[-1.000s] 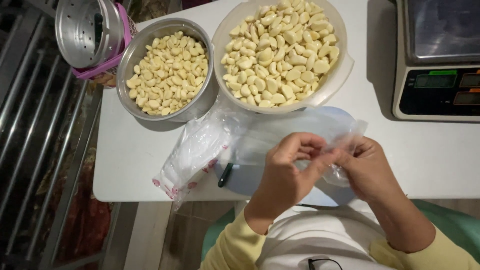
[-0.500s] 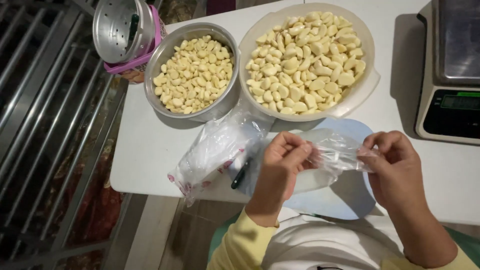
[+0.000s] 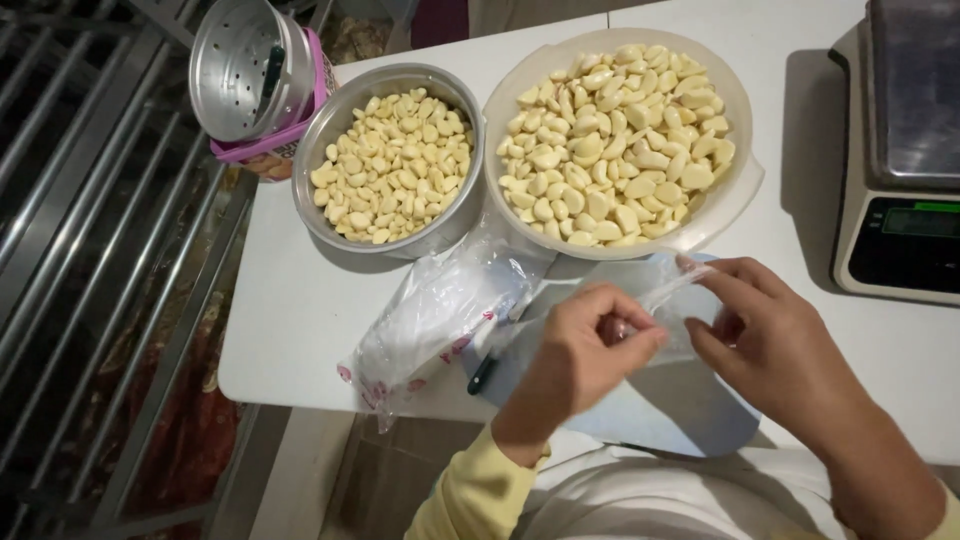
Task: Picking up peeled garlic cloves from bowls and placing them into small plastic bags for packaging.
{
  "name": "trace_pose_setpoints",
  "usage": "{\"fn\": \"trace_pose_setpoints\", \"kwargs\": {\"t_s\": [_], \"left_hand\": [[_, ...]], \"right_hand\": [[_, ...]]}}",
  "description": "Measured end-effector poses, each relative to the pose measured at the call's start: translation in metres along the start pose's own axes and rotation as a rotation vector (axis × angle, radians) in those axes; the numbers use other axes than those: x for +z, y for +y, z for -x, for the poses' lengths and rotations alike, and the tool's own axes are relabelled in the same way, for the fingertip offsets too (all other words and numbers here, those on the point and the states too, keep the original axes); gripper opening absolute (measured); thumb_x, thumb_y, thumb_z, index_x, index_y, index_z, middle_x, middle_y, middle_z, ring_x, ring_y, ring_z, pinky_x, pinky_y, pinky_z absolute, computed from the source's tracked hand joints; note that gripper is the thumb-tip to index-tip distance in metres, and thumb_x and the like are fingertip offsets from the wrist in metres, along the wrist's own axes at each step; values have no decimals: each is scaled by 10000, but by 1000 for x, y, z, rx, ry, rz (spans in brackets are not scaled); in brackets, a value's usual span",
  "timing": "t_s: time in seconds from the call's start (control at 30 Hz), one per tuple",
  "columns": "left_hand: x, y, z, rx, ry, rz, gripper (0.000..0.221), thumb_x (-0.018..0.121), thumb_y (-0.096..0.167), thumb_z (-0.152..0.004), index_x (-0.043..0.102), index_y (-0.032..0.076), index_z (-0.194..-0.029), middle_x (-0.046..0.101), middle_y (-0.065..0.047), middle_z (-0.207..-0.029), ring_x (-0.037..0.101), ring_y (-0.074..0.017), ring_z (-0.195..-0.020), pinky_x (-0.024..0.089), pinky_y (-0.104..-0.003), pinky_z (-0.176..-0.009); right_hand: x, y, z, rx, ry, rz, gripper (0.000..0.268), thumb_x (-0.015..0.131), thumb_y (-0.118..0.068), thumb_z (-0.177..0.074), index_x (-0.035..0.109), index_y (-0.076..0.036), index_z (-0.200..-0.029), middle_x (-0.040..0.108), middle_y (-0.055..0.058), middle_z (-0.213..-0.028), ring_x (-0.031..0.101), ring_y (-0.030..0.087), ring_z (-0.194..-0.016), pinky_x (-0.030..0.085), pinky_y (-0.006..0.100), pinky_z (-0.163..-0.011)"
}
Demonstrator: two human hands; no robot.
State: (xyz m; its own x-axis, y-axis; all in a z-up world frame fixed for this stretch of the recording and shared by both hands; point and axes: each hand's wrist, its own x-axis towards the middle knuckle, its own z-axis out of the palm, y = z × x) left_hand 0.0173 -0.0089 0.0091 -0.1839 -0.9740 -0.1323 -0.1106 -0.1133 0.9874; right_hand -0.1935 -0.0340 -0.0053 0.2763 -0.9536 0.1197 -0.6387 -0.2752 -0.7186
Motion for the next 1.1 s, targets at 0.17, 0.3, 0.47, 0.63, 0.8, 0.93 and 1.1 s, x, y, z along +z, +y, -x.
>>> {"fn": "trace_pose_setpoints", "kwargs": {"t_s": [0.17,0.3,0.47,0.63,0.8,0.93,1.1], "left_hand": [[-14,-8,-4,528,202,-643,310,636,-170,-880,719,-4,-1127,602,-124,-1034,639,-218,-700,542,-289,-602],[-30,14,3,606,193,-618,405,534,-211,-867,687,-129,-1232,668,-222,-1178,700,-317,-884,551,-363,-763],[-35,11,2,500,197,-479,388,536,-138,-903,693,-89,-1255,702,-230,-1268,515,-122,-549,468,-266,-553],[-37,15,-1,437,181,-476,406,514,-111,-917,691,-58,-1278,681,-206,-1299,546,-160,-577,479,-316,-627],[-41,7,-4,337,178,-413,415,478,-53,-915,693,-47,-1270,686,-172,-1336,532,-128,-557,493,-282,-614],[-45,1,-9,350,178,-416,402,505,-57,-914,706,-40,-1262,693,-171,-1303,572,-137,-588,518,-288,-629],[-45,-9,-14,424,223,-314,375,556,-102,-920,702,-8,-1252,703,-164,-1283,470,-104,-544,451,-264,-565]], "right_hand": [[-13,-10,-3,80,-40,20,573,730,-19,-826,732,-211,-1366,685,-39,-1312,608,166,-583,520,319,-655],[-9,-7,-15,88,-137,-24,548,684,-10,-823,761,-200,-1330,714,-74,-1320,638,159,-577,526,307,-672],[-20,-10,-60,135,-117,-57,235,798,-262,-907,806,-166,-1122,797,22,-865,670,160,-708,521,314,-685],[-10,-45,-112,158,-188,308,324,765,-495,-899,790,-294,-1152,825,-59,-1106,766,172,-948,576,411,-683],[6,-22,-137,-137,-251,328,139,681,-203,-944,727,-177,-1072,790,2,-924,746,216,-767,585,375,-670],[-14,-43,-142,230,-395,86,219,752,-150,-927,746,-153,-1146,846,18,-1013,799,151,-920,630,298,-895],[-20,-1,-150,239,-428,-577,348,737,-38,-920,769,1,-1264,740,106,-1002,724,206,-943,615,351,-887]]}}
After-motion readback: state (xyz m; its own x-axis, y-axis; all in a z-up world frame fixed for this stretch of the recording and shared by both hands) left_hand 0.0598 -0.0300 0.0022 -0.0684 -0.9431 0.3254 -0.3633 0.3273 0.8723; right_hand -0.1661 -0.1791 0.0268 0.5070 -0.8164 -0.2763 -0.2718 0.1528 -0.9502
